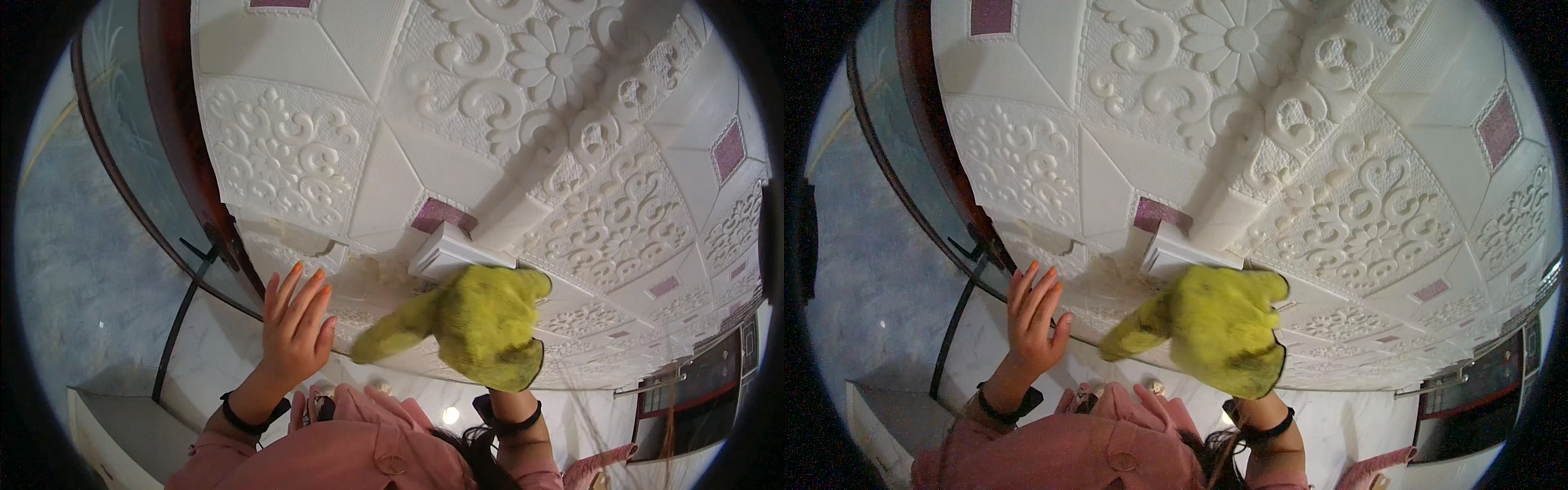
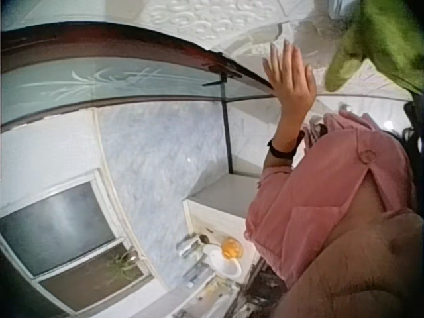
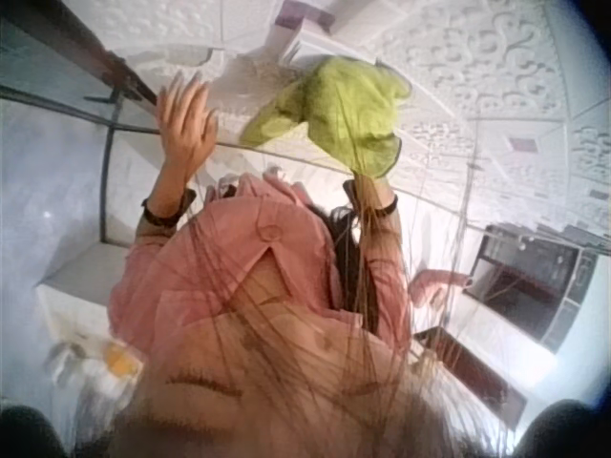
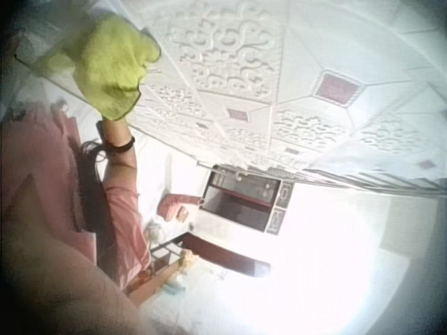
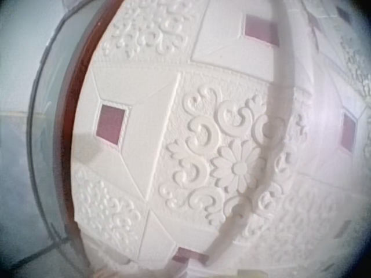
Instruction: The person rinses a dark cloth in a bathroom sink, wrings it out, and then wipes down a light switch and the surrounding wall tiles.
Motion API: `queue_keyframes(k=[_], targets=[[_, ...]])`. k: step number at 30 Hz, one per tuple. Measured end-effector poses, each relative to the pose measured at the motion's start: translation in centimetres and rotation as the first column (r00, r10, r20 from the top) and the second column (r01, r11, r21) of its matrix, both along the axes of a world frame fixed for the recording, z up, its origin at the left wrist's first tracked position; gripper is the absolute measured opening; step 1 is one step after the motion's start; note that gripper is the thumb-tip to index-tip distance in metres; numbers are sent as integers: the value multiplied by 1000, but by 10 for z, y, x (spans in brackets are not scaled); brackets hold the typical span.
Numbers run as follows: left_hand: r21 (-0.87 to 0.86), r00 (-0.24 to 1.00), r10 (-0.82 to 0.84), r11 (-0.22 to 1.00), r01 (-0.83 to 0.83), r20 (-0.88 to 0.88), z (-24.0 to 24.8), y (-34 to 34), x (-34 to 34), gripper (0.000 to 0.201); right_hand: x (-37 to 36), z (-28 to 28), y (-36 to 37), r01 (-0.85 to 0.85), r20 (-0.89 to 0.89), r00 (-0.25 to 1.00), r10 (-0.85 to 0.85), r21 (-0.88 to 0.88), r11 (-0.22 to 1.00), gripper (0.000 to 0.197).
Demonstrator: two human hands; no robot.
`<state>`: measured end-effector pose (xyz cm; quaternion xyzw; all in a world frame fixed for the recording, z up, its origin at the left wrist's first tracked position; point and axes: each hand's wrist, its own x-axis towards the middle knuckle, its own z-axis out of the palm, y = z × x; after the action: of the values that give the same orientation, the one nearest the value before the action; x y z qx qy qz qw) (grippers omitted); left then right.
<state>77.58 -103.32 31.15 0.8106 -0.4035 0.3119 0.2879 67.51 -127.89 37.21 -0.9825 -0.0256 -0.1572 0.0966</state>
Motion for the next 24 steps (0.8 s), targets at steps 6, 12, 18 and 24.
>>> queue_keyframes(k=[6, 12, 18, 24], targets=[[-17, 997, -74, 997, 73, -14, 3, -17, -7, 29, 20, -8, 11, -55, -2, 998, 55, -32, 998, 44], [-19, 997, -28, 999, 27, -66, -10, -4, -1, 30, -1, -2, -3, 34, -15, 999, -33, 28, 999, 45], [-39, 995, -76, 997, 74, -71, -4, -17, -9, 30, 22, -7, 16, -43, 6, 999, 43, -39, 998, 45], [-33, 994, -57, 998, 54, -90, -12, -5, -8, 30, 7, -6, -2, 39, -14, 999, -38, 30, 999, 45]])
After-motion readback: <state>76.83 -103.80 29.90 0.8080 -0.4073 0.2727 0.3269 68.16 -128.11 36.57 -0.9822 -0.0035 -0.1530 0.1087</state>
